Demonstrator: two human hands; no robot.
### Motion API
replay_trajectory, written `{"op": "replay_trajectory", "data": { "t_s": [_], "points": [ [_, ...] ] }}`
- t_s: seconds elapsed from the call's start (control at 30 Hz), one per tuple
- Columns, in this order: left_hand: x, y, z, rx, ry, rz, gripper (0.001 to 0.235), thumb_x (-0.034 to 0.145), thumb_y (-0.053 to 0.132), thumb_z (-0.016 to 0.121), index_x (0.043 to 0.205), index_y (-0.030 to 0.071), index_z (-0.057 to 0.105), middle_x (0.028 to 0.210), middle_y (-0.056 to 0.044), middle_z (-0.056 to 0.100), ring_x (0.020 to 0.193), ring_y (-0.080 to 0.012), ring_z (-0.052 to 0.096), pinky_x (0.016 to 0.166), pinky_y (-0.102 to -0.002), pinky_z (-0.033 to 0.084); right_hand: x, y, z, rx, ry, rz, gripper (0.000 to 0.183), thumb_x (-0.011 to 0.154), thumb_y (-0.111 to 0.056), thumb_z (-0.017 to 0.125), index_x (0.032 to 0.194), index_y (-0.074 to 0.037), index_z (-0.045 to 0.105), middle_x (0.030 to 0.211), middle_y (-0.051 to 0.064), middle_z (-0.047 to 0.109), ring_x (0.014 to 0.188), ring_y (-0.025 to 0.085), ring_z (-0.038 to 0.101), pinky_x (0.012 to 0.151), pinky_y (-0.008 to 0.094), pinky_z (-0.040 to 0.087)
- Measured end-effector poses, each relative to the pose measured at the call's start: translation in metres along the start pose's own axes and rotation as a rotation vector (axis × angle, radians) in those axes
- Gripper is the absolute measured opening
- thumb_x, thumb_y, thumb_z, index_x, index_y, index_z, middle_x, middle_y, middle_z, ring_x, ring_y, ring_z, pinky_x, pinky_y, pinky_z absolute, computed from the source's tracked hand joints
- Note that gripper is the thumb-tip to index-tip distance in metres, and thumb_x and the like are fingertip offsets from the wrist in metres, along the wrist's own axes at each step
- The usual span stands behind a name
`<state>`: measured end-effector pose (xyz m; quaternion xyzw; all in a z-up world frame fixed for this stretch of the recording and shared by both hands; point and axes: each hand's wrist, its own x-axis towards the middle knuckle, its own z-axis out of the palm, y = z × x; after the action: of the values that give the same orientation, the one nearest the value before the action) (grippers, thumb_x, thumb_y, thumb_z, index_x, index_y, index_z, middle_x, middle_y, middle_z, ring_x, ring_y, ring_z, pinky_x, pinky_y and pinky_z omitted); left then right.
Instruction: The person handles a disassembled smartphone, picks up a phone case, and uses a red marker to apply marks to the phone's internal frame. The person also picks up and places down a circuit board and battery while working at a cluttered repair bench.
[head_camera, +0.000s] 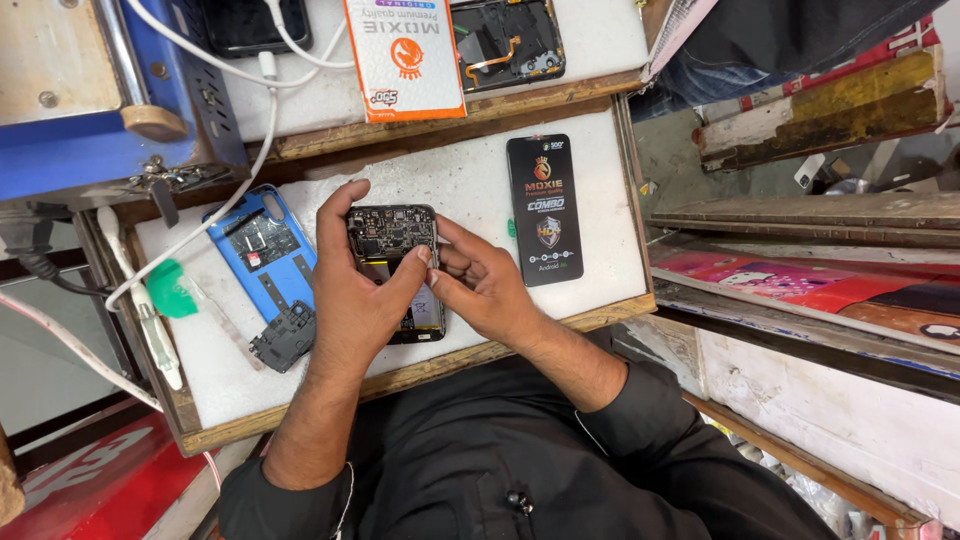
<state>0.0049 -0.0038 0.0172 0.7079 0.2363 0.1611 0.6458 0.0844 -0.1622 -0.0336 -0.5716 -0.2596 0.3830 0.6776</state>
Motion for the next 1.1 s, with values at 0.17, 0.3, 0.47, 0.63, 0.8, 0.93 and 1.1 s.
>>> {"op": "replay_trajectory", "data": {
  "t_s": [0.17, 0.3, 0.47, 0.63, 0.8, 0.93, 1.1],
  "points": [
    [0.001, 0.004, 0.003, 0.097, 0.007, 0.026, 0.072, 0.085, 0.005, 0.077, 0.147, 0.005, 0.041, 0.112, -0.012, 0.069, 0.097, -0.0172, 0.073, 0.084, -0.031, 0.061, -0.001, 0.001, -0.002, 0.011, -0.018, -0.01, 0.065, 0.106, 0.004, 0.053, 0.164, 0.0, 0.025, 0.14, 0.019, 0.063, 0.13, 0.019, 0.063, 0.111, 0.034, 0.053],
    [0.002, 0.006, 0.006, 0.167, 0.019, -0.011, 0.07, 0.083, 0.009, 0.078, 0.144, 0.007, 0.042, 0.105, -0.012, 0.071, 0.093, -0.0183, 0.076, 0.081, -0.032, 0.062, -0.002, 0.006, -0.006, -0.041, -0.034, -0.043, 0.065, 0.106, 0.004, 0.052, 0.165, 0.0, 0.024, 0.138, 0.018, 0.065, 0.128, 0.018, 0.064, 0.109, 0.034, 0.056],
    [0.002, 0.006, 0.012, 0.229, 0.06, -0.014, 0.068, 0.081, 0.009, 0.079, 0.139, 0.006, 0.044, 0.107, -0.013, 0.069, 0.091, -0.0208, 0.075, 0.079, -0.035, 0.061, -0.005, 0.017, -0.009, -0.064, -0.017, -0.068, 0.066, 0.106, 0.004, 0.053, 0.166, -0.001, 0.024, 0.132, 0.016, 0.068, 0.121, 0.015, 0.066, 0.105, 0.031, 0.056],
    [0.002, 0.003, 0.02, 0.279, 0.11, 0.084, 0.064, 0.08, 0.007, 0.078, 0.135, 0.004, 0.046, 0.114, -0.016, 0.065, 0.093, -0.025, 0.073, 0.081, -0.036, 0.06, -0.008, 0.023, -0.013, -0.004, 0.001, -0.017, 0.066, 0.107, 0.004, 0.053, 0.168, -0.002, 0.026, 0.128, 0.014, 0.068, 0.114, 0.011, 0.065, 0.097, 0.027, 0.055],
    [0.005, 0.005, 0.023, 0.292, 0.118, 0.079, 0.062, 0.078, 0.008, 0.079, 0.132, 0.004, 0.048, 0.11, -0.015, 0.066, 0.092, -0.0253, 0.073, 0.08, -0.036, 0.059, -0.007, 0.019, -0.012, 0.023, 0.002, -0.033, 0.065, 0.107, 0.005, 0.052, 0.166, -0.002, 0.026, 0.136, 0.013, 0.065, 0.122, 0.013, 0.063, 0.103, 0.028, 0.054],
    [0.007, 0.008, 0.016, 0.21, 0.056, -0.035, 0.059, 0.079, 0.011, 0.079, 0.13, 0.006, 0.049, 0.1, -0.011, 0.069, 0.086, -0.0224, 0.073, 0.077, -0.034, 0.06, -0.005, 0.015, -0.011, -0.02, -0.02, -0.109, 0.066, 0.105, 0.006, 0.053, 0.165, -0.001, 0.024, 0.143, 0.015, 0.062, 0.132, 0.015, 0.061, 0.113, 0.03, 0.051],
    [0.008, 0.009, 0.019, 0.246, 0.088, -0.052, 0.055, 0.078, 0.011, 0.078, 0.125, 0.007, 0.051, 0.094, -0.01, 0.069, 0.082, -0.0208, 0.073, 0.075, -0.034, 0.059, -0.005, 0.01, -0.008, 0.052, 0.001, -0.045, 0.065, 0.105, 0.007, 0.052, 0.165, 0.003, 0.026, 0.141, 0.015, 0.063, 0.13, 0.015, 0.06, 0.11, 0.028, 0.05]
  ]
}}
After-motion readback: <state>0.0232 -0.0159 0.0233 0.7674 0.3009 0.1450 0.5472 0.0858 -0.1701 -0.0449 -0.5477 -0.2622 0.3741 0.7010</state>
